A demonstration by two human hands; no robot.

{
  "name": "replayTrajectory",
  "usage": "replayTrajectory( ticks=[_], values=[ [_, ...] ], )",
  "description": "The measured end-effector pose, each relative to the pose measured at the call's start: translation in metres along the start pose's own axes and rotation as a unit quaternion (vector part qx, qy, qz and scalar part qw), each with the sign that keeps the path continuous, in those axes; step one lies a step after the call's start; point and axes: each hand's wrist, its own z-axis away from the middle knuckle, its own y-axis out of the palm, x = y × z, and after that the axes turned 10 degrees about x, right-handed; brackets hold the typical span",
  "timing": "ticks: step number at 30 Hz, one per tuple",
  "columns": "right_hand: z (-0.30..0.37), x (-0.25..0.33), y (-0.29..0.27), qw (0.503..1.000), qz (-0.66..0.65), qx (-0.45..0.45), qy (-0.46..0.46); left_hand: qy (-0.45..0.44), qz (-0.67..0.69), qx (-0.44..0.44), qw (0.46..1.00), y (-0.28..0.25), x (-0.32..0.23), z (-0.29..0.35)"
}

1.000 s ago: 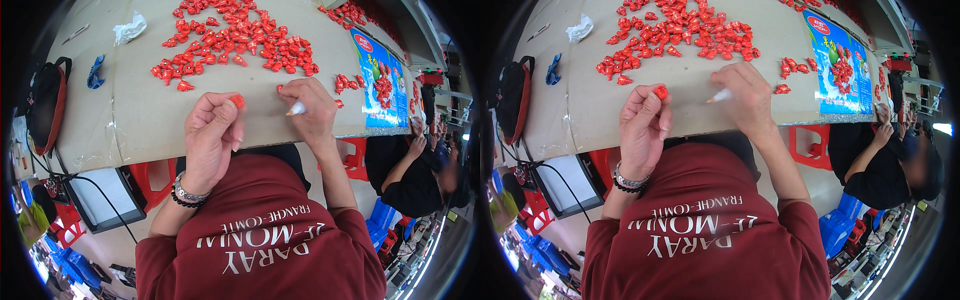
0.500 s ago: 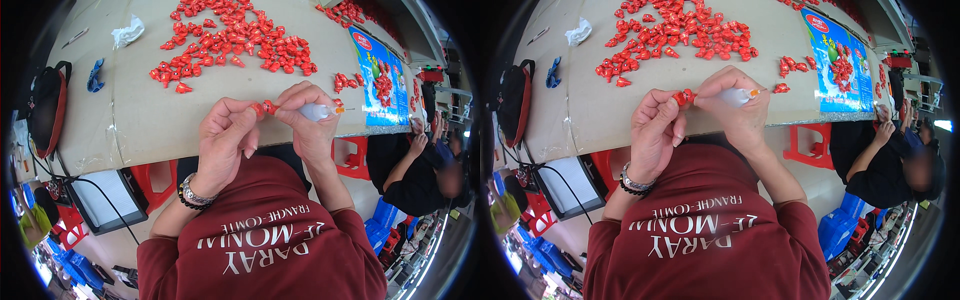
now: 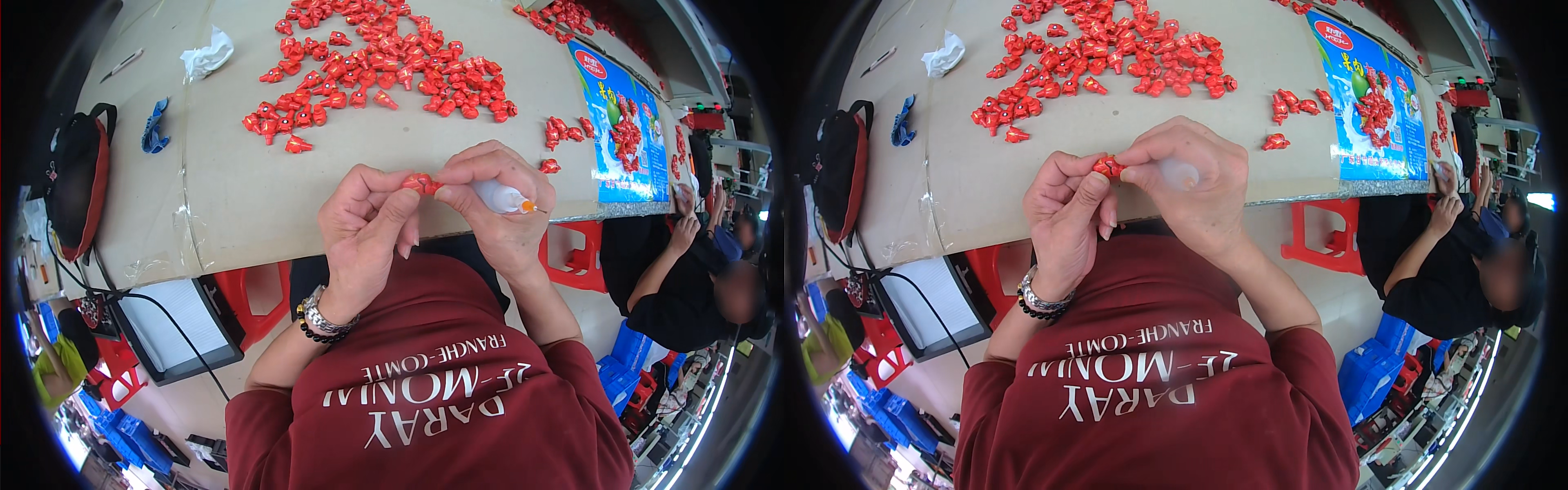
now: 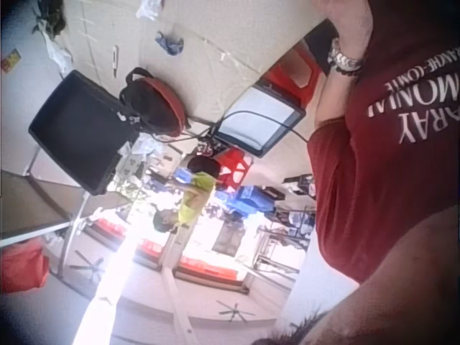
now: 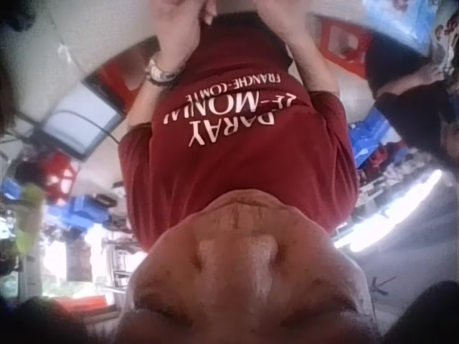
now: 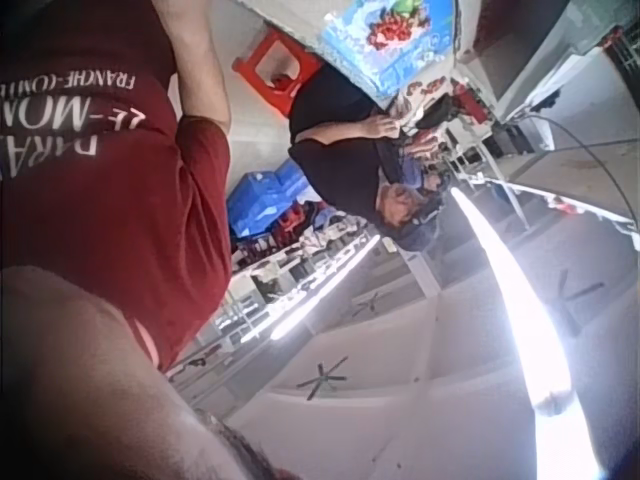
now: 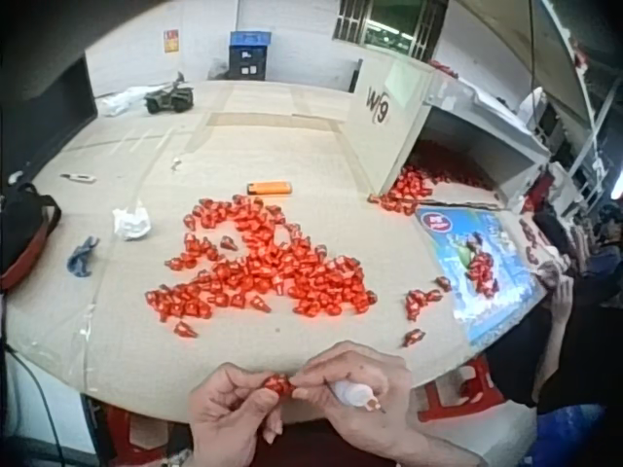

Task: The person sits at a table and repeatedly picks up small red plastic objects. They apply a small amount of white liquid from a squeeze bottle onto the top of each object and then place it back on the table. The process is repeated for numerous items throughout the clip.

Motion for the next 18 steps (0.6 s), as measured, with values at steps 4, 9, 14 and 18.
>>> replayTrajectory(
  ticks=[4,9,14,18],
  values=[
    [-0.001,-0.004,0.001,1.000,-0.017,0.015,0.004,0.031,-0.046,-0.002,0.998,-0.003,0.002,0.002],
    [-0.001,-0.003,0.000,0.999,-0.013,0.032,0.000,0.026,-0.061,-0.006,0.998,-0.003,0.002,0.000],
    [0.002,-0.011,-0.001,0.999,-0.030,0.024,-0.024,0.005,-0.096,-0.025,0.995,0.003,0.000,0.000],
    [-0.001,-0.017,0.005,0.998,-0.042,0.012,-0.038,0.034,-0.102,-0.041,0.993,0.000,0.005,-0.001]
  ],
)
